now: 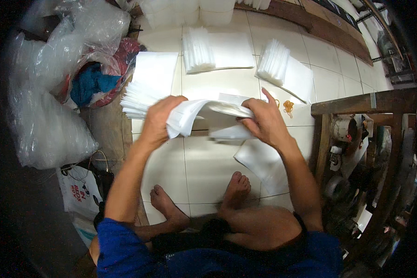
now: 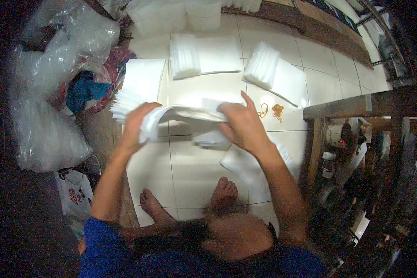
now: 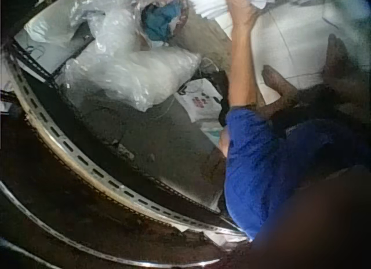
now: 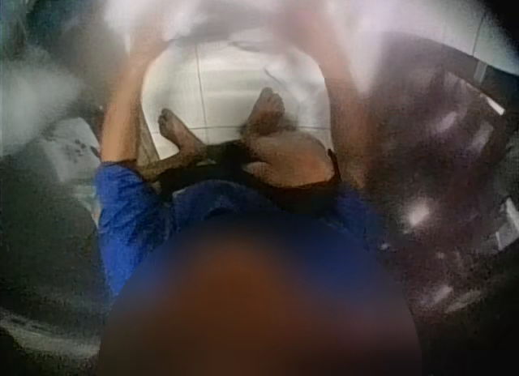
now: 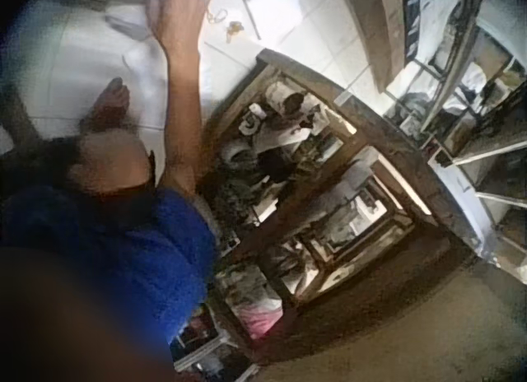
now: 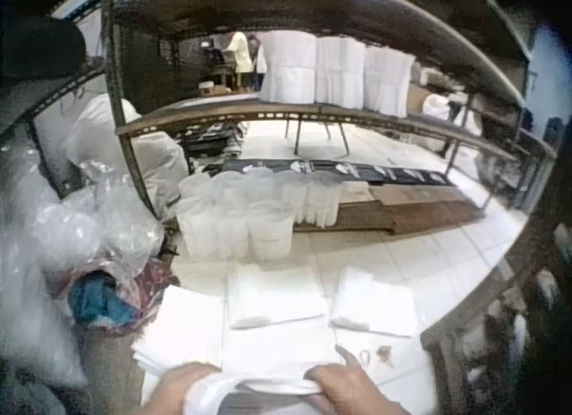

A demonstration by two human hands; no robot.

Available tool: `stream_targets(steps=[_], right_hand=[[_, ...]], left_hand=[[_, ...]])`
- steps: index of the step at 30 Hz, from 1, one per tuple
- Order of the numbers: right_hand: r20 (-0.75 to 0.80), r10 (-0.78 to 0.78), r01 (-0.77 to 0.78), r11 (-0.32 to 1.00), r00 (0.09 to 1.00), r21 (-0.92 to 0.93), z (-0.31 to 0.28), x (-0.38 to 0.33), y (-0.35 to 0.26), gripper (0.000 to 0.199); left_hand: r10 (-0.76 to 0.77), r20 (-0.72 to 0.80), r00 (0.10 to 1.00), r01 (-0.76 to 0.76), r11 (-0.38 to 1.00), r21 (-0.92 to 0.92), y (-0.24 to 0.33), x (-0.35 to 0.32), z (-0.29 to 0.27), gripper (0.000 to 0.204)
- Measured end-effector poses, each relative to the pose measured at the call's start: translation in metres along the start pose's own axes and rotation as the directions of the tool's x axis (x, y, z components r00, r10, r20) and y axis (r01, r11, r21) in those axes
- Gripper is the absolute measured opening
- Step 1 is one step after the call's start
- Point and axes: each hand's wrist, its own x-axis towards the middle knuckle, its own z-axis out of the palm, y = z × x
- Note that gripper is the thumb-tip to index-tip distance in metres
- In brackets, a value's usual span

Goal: The person sits on the floor and repeatedly folds stacks of white plastic sheets by hand. They retrieve sheets from a nearby shelf, fold them into smaller rectangles, and place them into neat piles on the floor.

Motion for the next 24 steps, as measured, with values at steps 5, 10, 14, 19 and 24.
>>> stream_targets(steps=[5,10,14,19,24], right_hand=[[-0.188,0.208,-0.036,0.756,0.96,0.654,0.016,-0.028,-0.017,0.07],[-0.149,0.387,0.219,-0.144,0.91,0.965,0.051,-0.01,-0.024,0.095],[-0.234,0.085,0.22,-0.732,0.969,0.644,0.06,0.016,-0.031,0.096],[0.256,0.507,0.223,-0.702,0.823,0.676,0.073,-0.003,-0.064,0.106],[0.344,0.495,0.106,-0.677,0.798,0.728,0.082,-0.035,-0.057,0.106]], left_hand=[[0.211,0.278,0.937,-0.291,0.912,0.289,0.091,0.068,-0.093,0.027],[0.148,0.385,0.911,-0.278,0.91,0.307,0.146,0.092,-0.134,0.025],[-0.072,0.338,0.938,-0.026,0.961,0.276,0.15,0.096,-0.143,0.021],[-0.646,0.242,0.723,0.603,0.763,0.235,0.137,0.108,-0.12,0.036],[-0.779,0.333,0.531,0.809,0.583,0.074,0.094,0.092,-0.095,0.038]])
